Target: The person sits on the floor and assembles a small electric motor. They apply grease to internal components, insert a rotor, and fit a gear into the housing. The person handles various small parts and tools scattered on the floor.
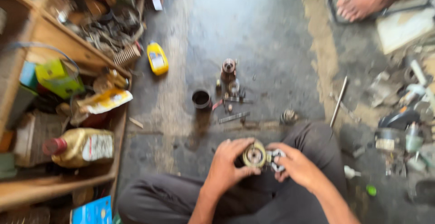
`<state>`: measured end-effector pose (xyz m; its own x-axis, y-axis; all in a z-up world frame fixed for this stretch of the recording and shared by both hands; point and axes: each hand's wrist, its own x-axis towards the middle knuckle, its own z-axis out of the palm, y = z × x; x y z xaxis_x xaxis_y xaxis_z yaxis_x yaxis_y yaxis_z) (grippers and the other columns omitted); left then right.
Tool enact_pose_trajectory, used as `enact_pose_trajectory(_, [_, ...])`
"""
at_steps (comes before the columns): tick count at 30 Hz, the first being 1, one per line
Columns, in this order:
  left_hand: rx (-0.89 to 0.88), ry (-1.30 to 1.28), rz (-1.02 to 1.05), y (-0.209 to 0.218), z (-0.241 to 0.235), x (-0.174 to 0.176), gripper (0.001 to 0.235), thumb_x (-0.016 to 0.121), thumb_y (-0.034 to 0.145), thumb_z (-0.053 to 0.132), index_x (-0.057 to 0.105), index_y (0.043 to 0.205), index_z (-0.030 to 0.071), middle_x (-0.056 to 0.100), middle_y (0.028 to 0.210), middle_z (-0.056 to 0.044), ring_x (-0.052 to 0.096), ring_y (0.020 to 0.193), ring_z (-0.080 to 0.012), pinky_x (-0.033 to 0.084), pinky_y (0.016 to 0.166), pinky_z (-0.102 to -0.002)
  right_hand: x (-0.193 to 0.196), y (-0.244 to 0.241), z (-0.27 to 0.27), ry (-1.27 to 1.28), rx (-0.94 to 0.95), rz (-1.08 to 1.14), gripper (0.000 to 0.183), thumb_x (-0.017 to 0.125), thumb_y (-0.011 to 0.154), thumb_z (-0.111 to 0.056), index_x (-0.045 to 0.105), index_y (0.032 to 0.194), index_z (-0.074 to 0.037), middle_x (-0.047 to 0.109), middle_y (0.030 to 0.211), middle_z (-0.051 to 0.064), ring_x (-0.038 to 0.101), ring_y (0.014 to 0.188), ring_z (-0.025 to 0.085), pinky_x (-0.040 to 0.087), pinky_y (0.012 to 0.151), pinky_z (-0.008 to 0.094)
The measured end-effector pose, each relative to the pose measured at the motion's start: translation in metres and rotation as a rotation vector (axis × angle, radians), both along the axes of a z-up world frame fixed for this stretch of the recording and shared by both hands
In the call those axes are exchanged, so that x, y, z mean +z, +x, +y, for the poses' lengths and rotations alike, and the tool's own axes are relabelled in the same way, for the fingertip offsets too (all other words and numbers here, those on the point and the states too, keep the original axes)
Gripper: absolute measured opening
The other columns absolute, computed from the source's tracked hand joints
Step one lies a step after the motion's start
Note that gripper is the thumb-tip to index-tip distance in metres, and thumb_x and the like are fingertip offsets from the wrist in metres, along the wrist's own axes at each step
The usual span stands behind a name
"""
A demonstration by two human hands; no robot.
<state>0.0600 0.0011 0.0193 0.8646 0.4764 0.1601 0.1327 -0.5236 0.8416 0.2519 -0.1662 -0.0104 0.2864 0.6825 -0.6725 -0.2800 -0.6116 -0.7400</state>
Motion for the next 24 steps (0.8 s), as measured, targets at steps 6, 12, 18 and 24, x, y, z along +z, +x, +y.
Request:
enact_pose_trajectory(6, [0.012, -0.012, 0.022, -0.002, -0.002, -0.003, 0.079, 0.091, 0.066, 0.042, 0.065, 0.134, 0.011, 0.070, 0.132, -0.008, 0.063, 0.125, -0.0328, 0.037, 0.114, -0.054, -0.015, -0.001, -0.007, 0.114, -0.008, -0.050, 0.039, 0.054, 0.092, -0.008, 0.067, 0.129, -0.007, 0.070, 0.077, 0.007, 0.065, 0.057, 0.015, 0.055, 0.051, 0.031])
enact_pose_trajectory(12, [0.017, -0.019, 0.009, -0.005, -0.004, -0.001, 0.080, 0.091, 0.066, 0.045, 0.066, 0.134, 0.009, 0.070, 0.131, -0.009, 0.063, 0.122, -0.0333, 0.040, 0.109, -0.051, -0.013, 0.002, -0.006, 0.040, 0.021, -0.019, 0.041, 0.054, 0.093, -0.012, 0.063, 0.133, -0.012, 0.070, 0.078, 0.009, 0.068, 0.057, 0.018, 0.057, 0.051, 0.033])
enact_pose_trajectory(18, [-0.016, -0.026, -0.054, -0.006, -0.002, -0.018, 0.083, 0.091, 0.067, 0.050, 0.066, 0.134, 0.008, 0.071, 0.130, -0.011, 0.065, 0.121, -0.0331, 0.044, 0.105, -0.044, -0.024, 0.011, -0.007, 0.023, -0.009, 0.124, 0.039, 0.055, 0.095, -0.016, 0.060, 0.134, -0.013, 0.072, 0.086, 0.007, 0.068, 0.059, 0.020, 0.058, 0.055, 0.033])
enact_pose_trajectory(24, [-0.027, 0.000, -0.052, -0.004, -0.001, -0.024, 0.083, 0.093, 0.065, 0.050, 0.067, 0.132, 0.007, 0.073, 0.128, -0.010, 0.067, 0.119, -0.0328, 0.042, 0.105, -0.045, -0.037, 0.010, -0.008, 0.097, 0.105, -0.101, 0.044, 0.055, 0.093, -0.010, 0.064, 0.136, -0.010, 0.070, 0.082, 0.011, 0.068, 0.057, 0.015, 0.055, 0.050, 0.029])
